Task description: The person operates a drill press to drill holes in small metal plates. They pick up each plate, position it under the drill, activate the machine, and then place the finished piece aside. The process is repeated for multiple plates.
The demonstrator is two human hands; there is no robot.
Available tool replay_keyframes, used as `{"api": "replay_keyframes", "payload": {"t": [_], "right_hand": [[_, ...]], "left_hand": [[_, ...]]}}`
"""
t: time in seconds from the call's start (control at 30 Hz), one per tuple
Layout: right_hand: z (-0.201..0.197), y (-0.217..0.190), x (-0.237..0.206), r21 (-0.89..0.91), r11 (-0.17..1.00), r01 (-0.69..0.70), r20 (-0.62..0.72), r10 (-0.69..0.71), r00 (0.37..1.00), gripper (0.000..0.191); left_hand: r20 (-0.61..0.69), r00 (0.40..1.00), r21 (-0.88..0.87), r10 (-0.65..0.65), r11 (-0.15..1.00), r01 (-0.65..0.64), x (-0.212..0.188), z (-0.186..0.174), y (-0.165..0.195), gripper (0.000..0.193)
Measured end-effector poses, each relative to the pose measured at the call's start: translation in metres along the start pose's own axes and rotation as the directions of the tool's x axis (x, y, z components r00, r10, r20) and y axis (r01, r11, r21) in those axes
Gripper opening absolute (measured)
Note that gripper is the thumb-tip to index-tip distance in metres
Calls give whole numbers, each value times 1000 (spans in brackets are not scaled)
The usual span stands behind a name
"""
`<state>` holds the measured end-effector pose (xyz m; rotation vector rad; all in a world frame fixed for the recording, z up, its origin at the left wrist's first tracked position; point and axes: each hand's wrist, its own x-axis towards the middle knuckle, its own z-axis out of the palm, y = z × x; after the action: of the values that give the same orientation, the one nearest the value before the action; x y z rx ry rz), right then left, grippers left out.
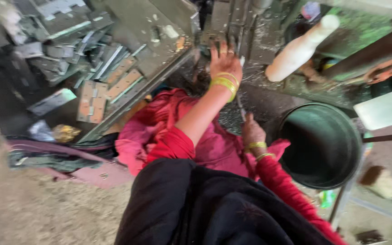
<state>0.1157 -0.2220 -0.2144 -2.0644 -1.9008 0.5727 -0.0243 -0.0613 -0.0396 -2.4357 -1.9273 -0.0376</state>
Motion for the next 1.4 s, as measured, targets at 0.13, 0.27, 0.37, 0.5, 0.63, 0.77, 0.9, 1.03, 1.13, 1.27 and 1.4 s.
{"api": "replay_keyframes", "payload": {"t": [0.13,0.27,0.37,0.5,0.63,0.77,0.9,1.03,1.13,1.27,1.4], "right_hand": [[-23,2,14,-105,991,-80,107,91,990,36],[-28,7,14,-115,989,-91,69,100,993,38],[-11,11,10,45,999,-30,31,29,999,43],[-4,10,16,84,996,-25,85,17,996,43],[-27,10,24,-48,999,-10,56,13,998,42],[-34,8,16,-70,995,-72,44,75,996,45],[-20,6,11,88,996,-8,-27,10,1000,55],[-27,10,26,64,994,-91,72,87,994,41],[-40,12,32,9,998,-69,60,68,996,36],[-31,13,28,81,995,-59,16,58,998,43],[-26,12,28,131,991,-4,-16,6,1000,50]], "left_hand": [[-96,995,-107,6,994,-16,-6,-10,-5,59],[216,976,50,-3,999,-8,14,-19,-4,48],[121,993,48,-7,999,2,17,-17,-1,54],[38,999,58,-27,998,25,6,-14,-3,48],[122,992,-10,35,999,-34,11,-28,-1,48],[227,974,187,20,980,-64,22,-40,10,42],[-33,999,55,-14,998,15,16,-40,11,49],[149,989,153,0,988,-23,22,-43,7,48],[374,927,189,12,978,-89,42,-47,13,47],[79,996,18,-44,999,43,57,-40,21,50],[94,995,101,-24,995,15,60,-31,18,59]]}}
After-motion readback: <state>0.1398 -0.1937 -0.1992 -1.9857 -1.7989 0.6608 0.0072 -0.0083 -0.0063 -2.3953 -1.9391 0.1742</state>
